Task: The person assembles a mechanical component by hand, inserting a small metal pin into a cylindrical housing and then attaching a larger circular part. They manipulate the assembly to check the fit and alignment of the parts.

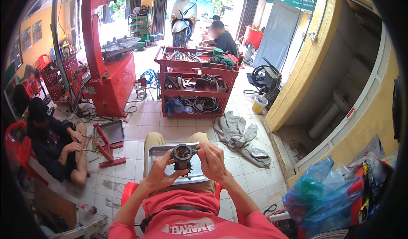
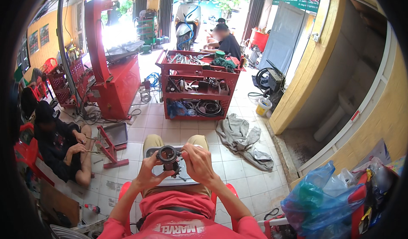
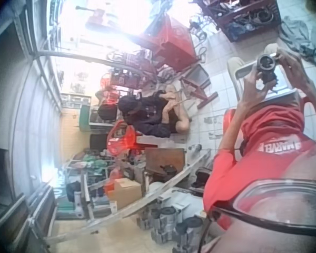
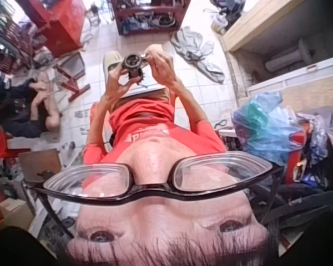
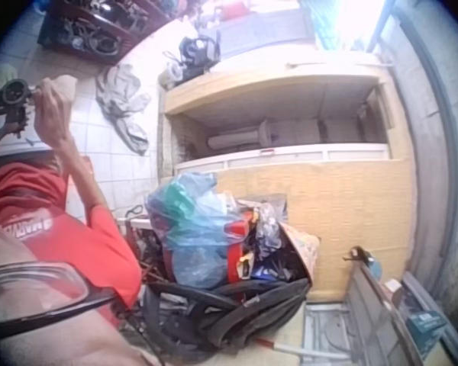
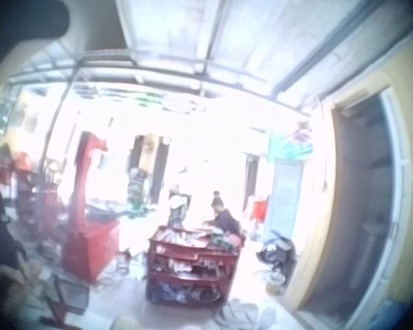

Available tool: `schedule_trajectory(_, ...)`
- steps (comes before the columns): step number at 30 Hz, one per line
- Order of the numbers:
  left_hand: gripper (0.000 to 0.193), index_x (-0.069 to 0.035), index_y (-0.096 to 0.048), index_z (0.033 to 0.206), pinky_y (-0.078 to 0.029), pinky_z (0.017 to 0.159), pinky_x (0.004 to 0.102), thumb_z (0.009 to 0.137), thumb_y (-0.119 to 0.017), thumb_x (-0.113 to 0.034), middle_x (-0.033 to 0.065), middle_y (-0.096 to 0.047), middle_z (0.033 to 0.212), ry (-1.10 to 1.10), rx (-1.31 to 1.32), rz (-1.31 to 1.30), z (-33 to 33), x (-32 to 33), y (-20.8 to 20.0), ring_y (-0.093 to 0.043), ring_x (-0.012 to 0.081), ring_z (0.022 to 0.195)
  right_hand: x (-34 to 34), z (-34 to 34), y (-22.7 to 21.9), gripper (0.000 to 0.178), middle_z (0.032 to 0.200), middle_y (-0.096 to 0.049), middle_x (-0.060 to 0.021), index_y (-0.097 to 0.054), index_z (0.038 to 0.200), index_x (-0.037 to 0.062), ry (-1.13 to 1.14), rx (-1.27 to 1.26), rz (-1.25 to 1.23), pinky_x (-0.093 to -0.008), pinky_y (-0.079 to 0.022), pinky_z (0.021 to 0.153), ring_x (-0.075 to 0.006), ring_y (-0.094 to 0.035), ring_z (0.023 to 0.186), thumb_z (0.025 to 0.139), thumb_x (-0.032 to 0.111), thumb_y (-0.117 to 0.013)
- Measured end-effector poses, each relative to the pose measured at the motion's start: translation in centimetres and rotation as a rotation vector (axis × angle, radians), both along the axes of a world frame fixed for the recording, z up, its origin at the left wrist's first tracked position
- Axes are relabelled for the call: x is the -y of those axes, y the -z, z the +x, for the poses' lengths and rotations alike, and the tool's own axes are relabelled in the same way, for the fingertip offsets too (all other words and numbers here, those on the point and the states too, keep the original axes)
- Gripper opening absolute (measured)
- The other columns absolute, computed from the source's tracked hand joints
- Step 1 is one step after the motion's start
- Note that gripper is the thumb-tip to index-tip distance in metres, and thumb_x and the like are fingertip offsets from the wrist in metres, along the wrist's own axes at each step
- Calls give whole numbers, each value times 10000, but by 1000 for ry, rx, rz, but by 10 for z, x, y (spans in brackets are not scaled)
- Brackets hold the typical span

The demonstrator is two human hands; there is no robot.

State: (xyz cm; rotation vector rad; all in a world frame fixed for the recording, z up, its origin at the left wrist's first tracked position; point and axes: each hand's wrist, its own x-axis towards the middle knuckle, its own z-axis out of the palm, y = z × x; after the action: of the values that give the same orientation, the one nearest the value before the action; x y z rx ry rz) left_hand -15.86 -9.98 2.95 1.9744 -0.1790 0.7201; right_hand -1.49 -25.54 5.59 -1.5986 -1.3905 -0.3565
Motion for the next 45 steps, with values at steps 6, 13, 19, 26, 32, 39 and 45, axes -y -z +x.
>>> schedule_trajectory(6, 577, 20, -548, 1280, -590, 938, 402, 807, -857, -99, 139, -711, 1103, -25, -9, -57, -2, -3, -1, -713, 233, 1050, -7, 5, 5, 157, 809, -590, -153, -562, 1008, 26, -43, -60, -45, -434, -423, 699, -370, -543, 728, 1046, 156, -482)
schedule_trajectory(13, 584, 24, -462, 1391, -517, 1051, 385, 883, -751, 16, 133, -652, 1264, -32, 145, -436, 4, -12, 19, -657, 219, 1175, -27, 6, 37, 483, 1083, -676, -124, -609, 1190, -32, -371, -481, -186, -340, -480, 871, -230, -637, 960, 1138, 335, -300)
schedule_trajectory(19, 589, 20, -400, 1437, -552, 980, 465, 998, -659, -276, 233, -597, 1309, 57, 276, -596, 0, -28, 8, -643, 385, 1198, -31, -17, 45, 427, 725, -595, -5, -639, 1027, -4, -680, -905, -371, -254, -451, 683, -77, -556, 685, 1133, 302, -360)
schedule_trajectory(26, 575, 4, -428, 1406, -588, 922, 444, 989, -665, -313, 236, -592, 1312, 74, 288, -658, 4, -30, 9, -635, 401, 1205, -32, -18, 43, 420, 617, -348, 44, -635, 967, 7, -511, -894, -332, -270, -246, 533, -57, -290, 575, 1125, 310, -392)
schedule_trajectory(32, 574, 13, -417, 1416, -573, 959, 456, 992, -667, -282, 236, -592, 1314, 38, 315, -603, 6, -26, 11, -625, 402, 1221, -34, -23, 46, 242, 638, -526, -42, -612, 995, -14, -238, -610, -224, -288, -343, 527, -78, -438, 585, 1081, 189, -512)
schedule_trajectory(39, 600, 25, -393, 1435, -557, 981, 470, 995, -667, -277, 239, -587, 1318, 27, 349, -573, 7, -27, 14, -626, 398, 1221, -35, -33, 44, 109, 683, -542, -124, -582, 985, 1, -83, -386, -119, -333, -381, 529, -176, -467, 540, 1039, 93, -558)
schedule_trajectory(45, 610, 29, -392, 1432, -555, 982, 482, 994, -669, -291, 243, -580, 1305, 60, 353, -548, 7, -24, 13, -632, 389, 1207, -34, -29, 51, 217, 630, -480, -119, -563, 912, 11, -138, -439, -144, -356, -332, 519, -185, -395, 514, 1069, 146, -496)
